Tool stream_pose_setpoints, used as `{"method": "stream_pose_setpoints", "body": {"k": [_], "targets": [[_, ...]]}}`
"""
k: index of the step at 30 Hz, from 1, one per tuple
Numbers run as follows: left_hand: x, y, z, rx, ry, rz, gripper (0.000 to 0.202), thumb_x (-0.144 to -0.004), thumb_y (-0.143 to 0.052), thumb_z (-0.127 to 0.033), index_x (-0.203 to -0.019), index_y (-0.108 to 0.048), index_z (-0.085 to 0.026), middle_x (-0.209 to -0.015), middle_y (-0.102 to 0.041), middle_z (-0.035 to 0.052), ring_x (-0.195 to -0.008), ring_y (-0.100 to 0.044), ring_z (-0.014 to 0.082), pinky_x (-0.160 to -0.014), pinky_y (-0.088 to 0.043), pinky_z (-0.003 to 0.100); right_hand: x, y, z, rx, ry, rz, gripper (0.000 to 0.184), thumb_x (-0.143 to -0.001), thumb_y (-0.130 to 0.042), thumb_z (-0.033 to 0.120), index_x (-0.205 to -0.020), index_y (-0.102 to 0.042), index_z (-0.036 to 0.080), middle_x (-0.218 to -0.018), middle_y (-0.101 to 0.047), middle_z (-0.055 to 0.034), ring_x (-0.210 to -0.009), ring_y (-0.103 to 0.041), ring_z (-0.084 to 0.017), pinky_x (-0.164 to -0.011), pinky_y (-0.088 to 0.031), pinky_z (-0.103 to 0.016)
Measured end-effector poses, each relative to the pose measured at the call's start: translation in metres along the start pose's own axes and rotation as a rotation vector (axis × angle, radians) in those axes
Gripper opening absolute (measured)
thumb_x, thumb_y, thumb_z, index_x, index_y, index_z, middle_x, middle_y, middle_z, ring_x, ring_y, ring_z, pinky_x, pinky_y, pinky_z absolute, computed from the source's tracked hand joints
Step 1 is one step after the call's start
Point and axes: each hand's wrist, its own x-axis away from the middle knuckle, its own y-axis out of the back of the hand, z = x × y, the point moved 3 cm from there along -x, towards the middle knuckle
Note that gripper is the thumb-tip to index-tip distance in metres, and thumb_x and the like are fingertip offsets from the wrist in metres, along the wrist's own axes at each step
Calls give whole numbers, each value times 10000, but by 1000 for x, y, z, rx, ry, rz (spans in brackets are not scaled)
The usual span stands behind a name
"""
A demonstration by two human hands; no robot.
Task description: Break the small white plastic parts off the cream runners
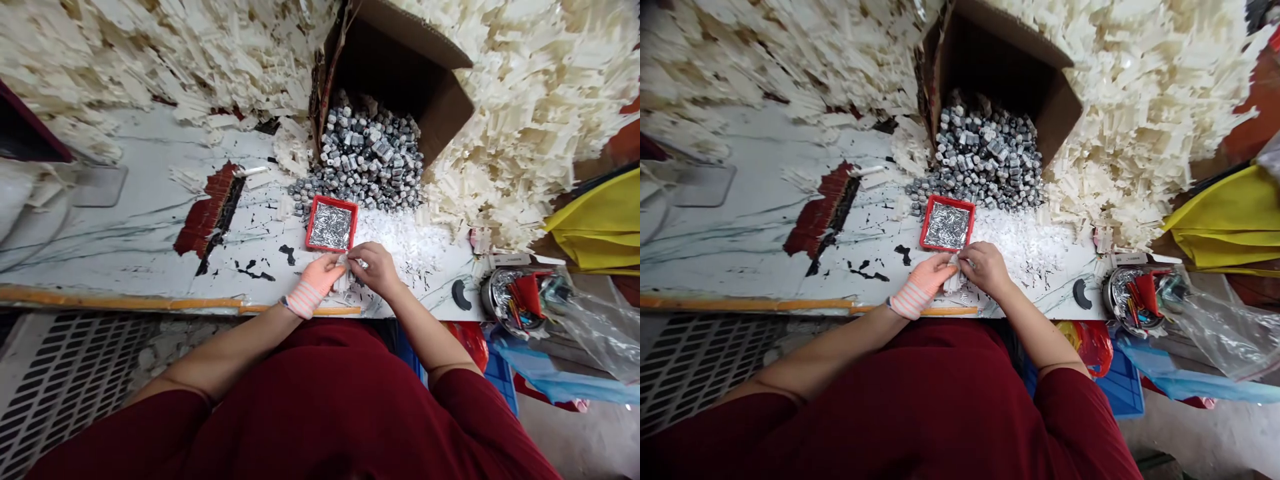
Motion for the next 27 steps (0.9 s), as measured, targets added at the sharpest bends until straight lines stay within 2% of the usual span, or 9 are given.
{"method": "stream_pose_setpoints", "body": {"k": [5,9,11,14,15,18,20,23,27], "targets": [[7,4,-3,-84,9,0,317,-722,-584,-318,-987,-641,-152,-636,-556,-27,-494,-477,104,-412,-401,211,5,-8,0,45,5,55,139,-871,-571,265,-863,-695,203,-899,-692,-80,-851,-614,-180,-800,-477,-332],[8,7,-1,-127,-84,50,281,-688,-612,-289,-932,-589,-153,-623,-551,-35,-527,-495,106,-454,-383,204,5,-9,-6,-148,-173,53,165,-820,-649,326,-914,-684,195,-873,-663,-57,-837,-607,-160,-775,-486,-297],[8,6,-2,-89,-98,106,231,-660,-613,-246,-859,-528,-166,-609,-533,-52,-516,-490,94,-463,-376,196,3,-5,-16,-262,-264,139,270,-745,-716,391,-914,-676,184,-915,-649,-54,-818,-607,-151,-725,-492,-274],[11,2,-5,-90,-32,195,197,-647,-582,-219,-805,-470,-182,-539,-448,-90,-429,-416,71,-413,-316,185,-4,23,-53,-195,-487,215,296,-771,-660,460,-855,-664,177,-876,-659,-48,-766,-609,-148,-687,-475,-265],[12,2,-7,-95,-12,203,195,-644,-574,-218,-800,-463,-184,-527,-431,-95,-413,-396,66,-401,-296,183,-7,39,-71,-74,-607,156,302,-821,-590,469,-843,-659,175,-854,-665,-53,-766,-607,-154,-690,-463,-271],[13,2,-9,-74,30,179,207,-628,-563,-225,-796,-451,-182,-536,-443,-92,-411,-386,63,-391,-270,180,-8,97,-126,397,-995,-221,317,-868,-494,441,-876,-638,159,-939,-665,-100,-879,-595,-186,-756,-421,-298],[13,1,-8,-46,58,172,218,-621,-562,-235,-802,-454,-180,-542,-454,-88,-416,-391,65,-388,-264,181,-8,117,-153,483,-1124,-257,278,-821,-553,408,-841,-631,142,-917,-664,-112,-898,-593,-200,-774,-407,-311],[10,0,-4,6,84,168,235,-612,-578,-244,-804,-460,-179,-534,-443,-90,-417,-403,72,-382,-259,184,-9,123,-170,329,-1120,-305,182,-721,-642,323,-766,-596,153,-795,-649,-59,-788,-596,-176,-711,-425,-288],[4,-1,0,137,47,156,239,-617,-610,-244,-789,-457,-179,-558,-465,-77,-461,-461,81,-425,-341,190,-2,99,-141,-259,-903,-527,225,-688,-649,359,-752,-525,181,-690,-587,24,-619,-572,-109,-563,-436,-220]]}}
